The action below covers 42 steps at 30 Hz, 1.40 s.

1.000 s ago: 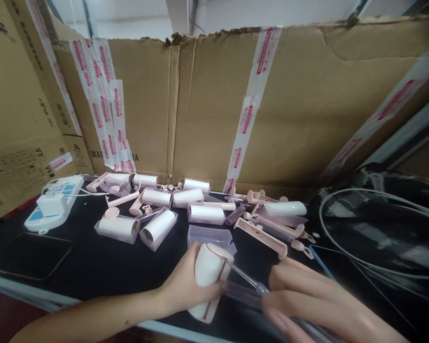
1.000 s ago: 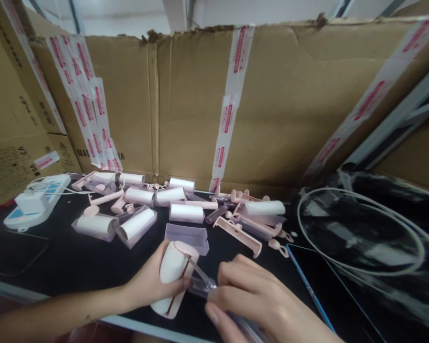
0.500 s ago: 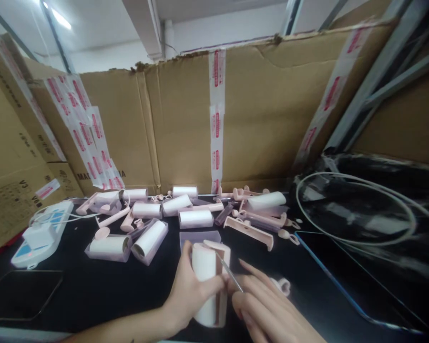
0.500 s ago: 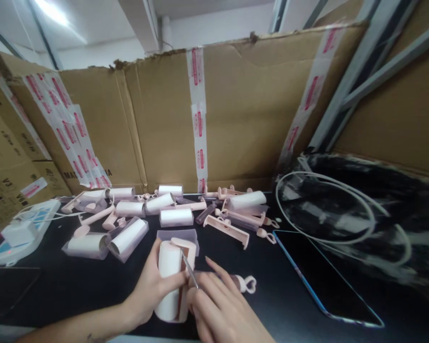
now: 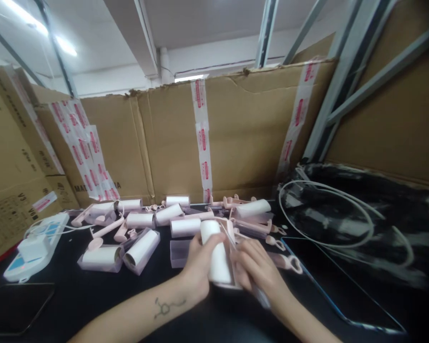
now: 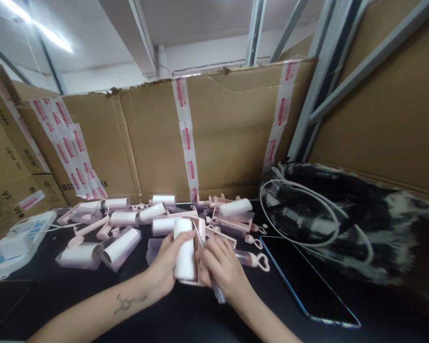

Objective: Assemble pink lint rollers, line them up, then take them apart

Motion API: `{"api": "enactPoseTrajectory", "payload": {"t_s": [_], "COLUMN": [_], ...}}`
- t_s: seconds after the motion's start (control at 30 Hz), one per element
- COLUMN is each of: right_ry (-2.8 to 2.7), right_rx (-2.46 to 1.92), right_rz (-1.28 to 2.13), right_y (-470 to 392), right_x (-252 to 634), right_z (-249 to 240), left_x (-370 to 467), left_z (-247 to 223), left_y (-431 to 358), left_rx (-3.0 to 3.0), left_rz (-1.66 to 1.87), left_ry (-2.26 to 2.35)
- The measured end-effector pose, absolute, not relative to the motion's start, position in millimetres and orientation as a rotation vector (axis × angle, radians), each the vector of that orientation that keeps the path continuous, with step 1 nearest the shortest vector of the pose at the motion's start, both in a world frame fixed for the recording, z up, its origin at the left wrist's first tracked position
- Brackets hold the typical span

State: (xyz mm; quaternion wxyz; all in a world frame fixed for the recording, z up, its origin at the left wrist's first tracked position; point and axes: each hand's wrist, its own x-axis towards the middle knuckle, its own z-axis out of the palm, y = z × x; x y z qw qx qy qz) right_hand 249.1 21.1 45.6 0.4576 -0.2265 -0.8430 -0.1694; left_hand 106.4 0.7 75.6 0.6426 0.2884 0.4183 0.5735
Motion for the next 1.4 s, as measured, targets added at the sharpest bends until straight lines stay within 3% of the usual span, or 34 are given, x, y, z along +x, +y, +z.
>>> {"api": "enactPoseTrajectory", "payload": {"t_s": [0.23,0.4,0.57,0.67,1.07,1.2,1.4], "right_ry": [-2.033,-2.087,-2.086,-2.054,-2.104,-2.089,-1.99], "right_rx": [-0.737,-0.79,-0.86,-0.745,-0.645,-0.662,-0.653], "right_rz": [-0.372,-0.292,0.386,0.528,0.942,0.937,0.85], "right_y": [45.2,51.6,47.5,51.0,71.3,69.0,74.0], "right_x": [253.5,254.0,234.7,210.9,183.9,178.2,186.9], "right_z": [31.4,46.2,87.9,102.5,94.2,90.4,92.1], "left_x": [96.1,55.6,21.8,15.3,-1.5,-1.5,-11.4], "left_z": [90.5,95.9,94.4,89.7,66.7,61.8,64.7], "left_y": [29.3,26.9,22.4,23.7,34.6,36.3,38.4], "left_rx": [0.632,1.453,2.331,2.523,2.89,2.953,2.445], "left_rz": [1.451,1.411,1.021,0.836,0.624,0.557,0.996], "left_ry": [0.758,1.061,1.667,1.777,1.821,1.793,1.804]}}
